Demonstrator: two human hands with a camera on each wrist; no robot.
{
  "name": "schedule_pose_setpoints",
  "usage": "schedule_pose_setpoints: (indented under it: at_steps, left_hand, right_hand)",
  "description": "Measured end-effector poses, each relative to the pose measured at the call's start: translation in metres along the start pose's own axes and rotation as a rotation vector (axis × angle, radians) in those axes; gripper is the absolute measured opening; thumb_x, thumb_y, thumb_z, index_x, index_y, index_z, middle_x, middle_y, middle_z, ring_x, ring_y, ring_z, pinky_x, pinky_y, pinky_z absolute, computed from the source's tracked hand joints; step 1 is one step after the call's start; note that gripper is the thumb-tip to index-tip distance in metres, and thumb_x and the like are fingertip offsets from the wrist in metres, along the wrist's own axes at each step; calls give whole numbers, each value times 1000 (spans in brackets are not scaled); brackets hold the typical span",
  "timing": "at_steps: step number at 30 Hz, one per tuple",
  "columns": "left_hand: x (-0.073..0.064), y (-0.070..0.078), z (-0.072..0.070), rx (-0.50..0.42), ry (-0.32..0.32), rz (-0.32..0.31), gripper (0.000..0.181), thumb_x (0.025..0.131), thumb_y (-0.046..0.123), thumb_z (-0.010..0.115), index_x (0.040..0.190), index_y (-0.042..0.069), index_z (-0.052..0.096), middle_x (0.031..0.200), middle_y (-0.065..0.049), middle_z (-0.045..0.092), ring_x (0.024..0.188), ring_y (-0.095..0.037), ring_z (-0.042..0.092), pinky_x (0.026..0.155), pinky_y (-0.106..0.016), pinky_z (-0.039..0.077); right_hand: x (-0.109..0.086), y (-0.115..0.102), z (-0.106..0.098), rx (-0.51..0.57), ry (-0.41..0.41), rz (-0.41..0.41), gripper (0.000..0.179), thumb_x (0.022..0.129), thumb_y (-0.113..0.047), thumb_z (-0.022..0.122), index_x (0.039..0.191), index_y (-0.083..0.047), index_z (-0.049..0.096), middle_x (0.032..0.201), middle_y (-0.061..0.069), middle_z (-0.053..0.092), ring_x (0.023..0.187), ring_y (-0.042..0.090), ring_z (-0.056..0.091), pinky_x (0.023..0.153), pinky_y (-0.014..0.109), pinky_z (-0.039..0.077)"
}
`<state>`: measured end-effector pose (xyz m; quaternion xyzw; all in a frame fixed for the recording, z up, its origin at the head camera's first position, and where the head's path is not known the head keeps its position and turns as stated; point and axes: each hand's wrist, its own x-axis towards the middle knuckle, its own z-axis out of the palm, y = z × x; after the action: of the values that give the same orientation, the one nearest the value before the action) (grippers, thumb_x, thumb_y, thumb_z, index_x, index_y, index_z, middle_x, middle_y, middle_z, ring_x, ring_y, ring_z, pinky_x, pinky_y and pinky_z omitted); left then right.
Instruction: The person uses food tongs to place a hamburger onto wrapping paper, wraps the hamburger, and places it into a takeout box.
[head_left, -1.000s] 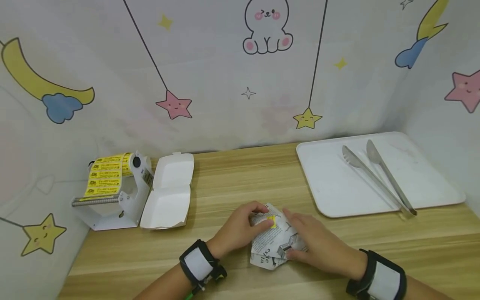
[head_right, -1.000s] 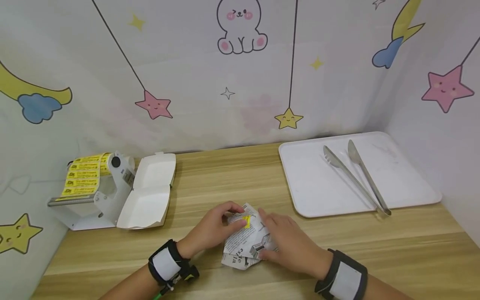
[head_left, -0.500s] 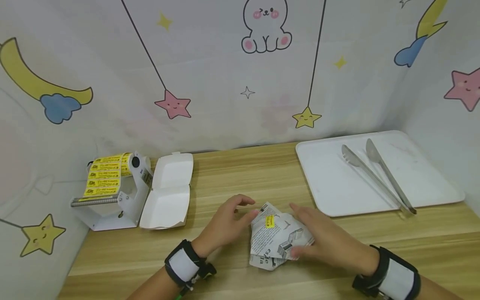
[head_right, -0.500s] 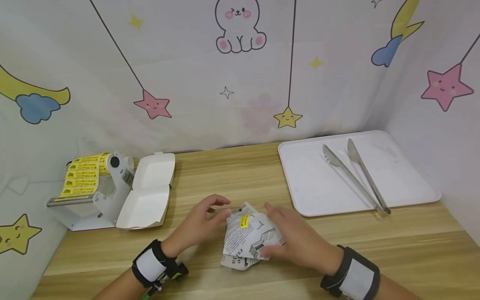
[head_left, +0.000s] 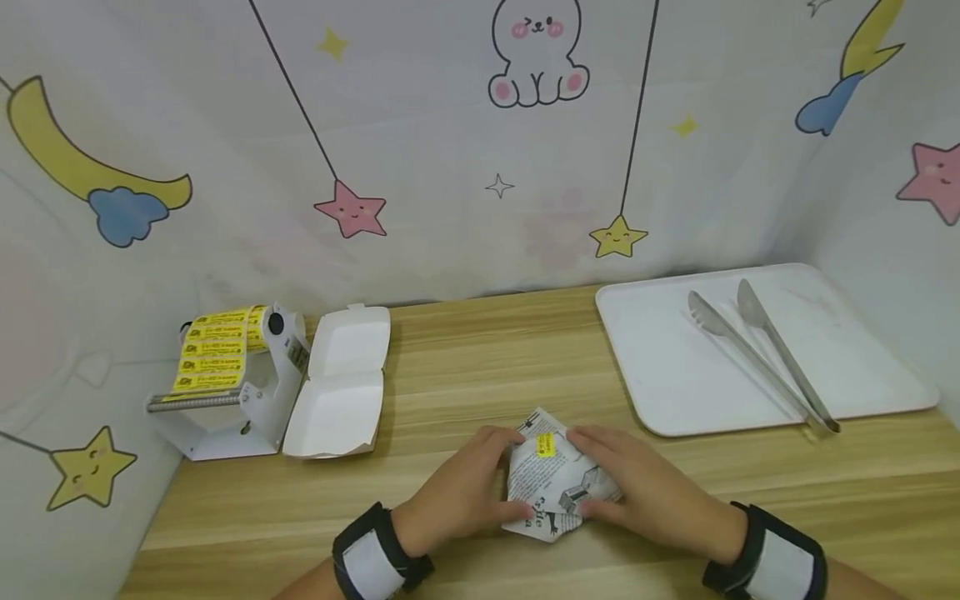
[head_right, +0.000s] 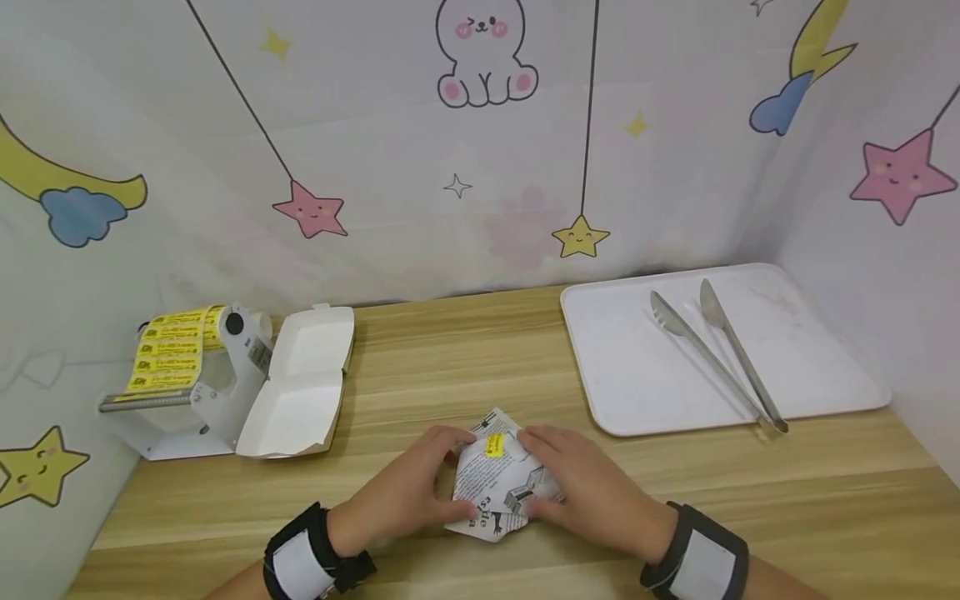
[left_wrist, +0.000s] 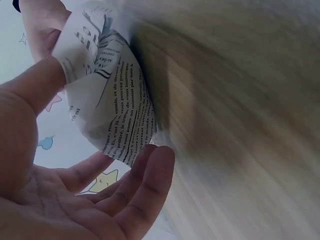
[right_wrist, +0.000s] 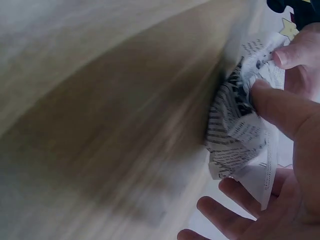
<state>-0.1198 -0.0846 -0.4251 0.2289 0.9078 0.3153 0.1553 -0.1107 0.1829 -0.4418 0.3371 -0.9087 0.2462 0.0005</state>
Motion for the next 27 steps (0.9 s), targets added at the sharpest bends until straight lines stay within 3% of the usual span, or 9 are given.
schedule_pose_setpoints:
  at_steps: [5,8,12,21,27]
  left_hand:
    - [5,-4,8,72,53,30,70,76,33,92,131,9,55,129,-4,57,104,-13,59,86,-30,54]
    - [7,-8,12,106,86,56,66,76,34,91,127,11,56,123,-2,59,104,-12,58,87,-31,54]
    - [7,-8,11,121,83,67,68,77,37,90,129,10,57,127,-4,59,110,-14,59,93,-35,53]
    - [-9,-2,-8,58,129,38,78,79,50,85,138,9,56,140,-7,55,121,-23,60,98,-43,52]
    - [-35,-2,-35,13,240,21,79,80,44,86,142,8,52,145,-8,50,122,-28,59,97,-47,52]
  right_hand:
    - [-2,1,5,-61,10,0,82,83,-34,84,148,1,48,145,17,54,130,37,53,107,57,42]
    - [-1,1,7,-87,2,9,82,83,-32,84,148,2,47,146,18,53,130,37,53,107,56,42]
    - [1,0,7,-95,6,13,84,82,-31,86,148,3,47,145,19,53,131,38,53,108,56,42]
    - [7,-9,0,-39,-2,31,97,75,-37,90,151,1,44,145,23,51,133,42,49,109,58,40]
    - [20,-23,-17,6,1,36,96,81,-49,84,154,-3,41,149,22,47,138,40,45,110,58,39]
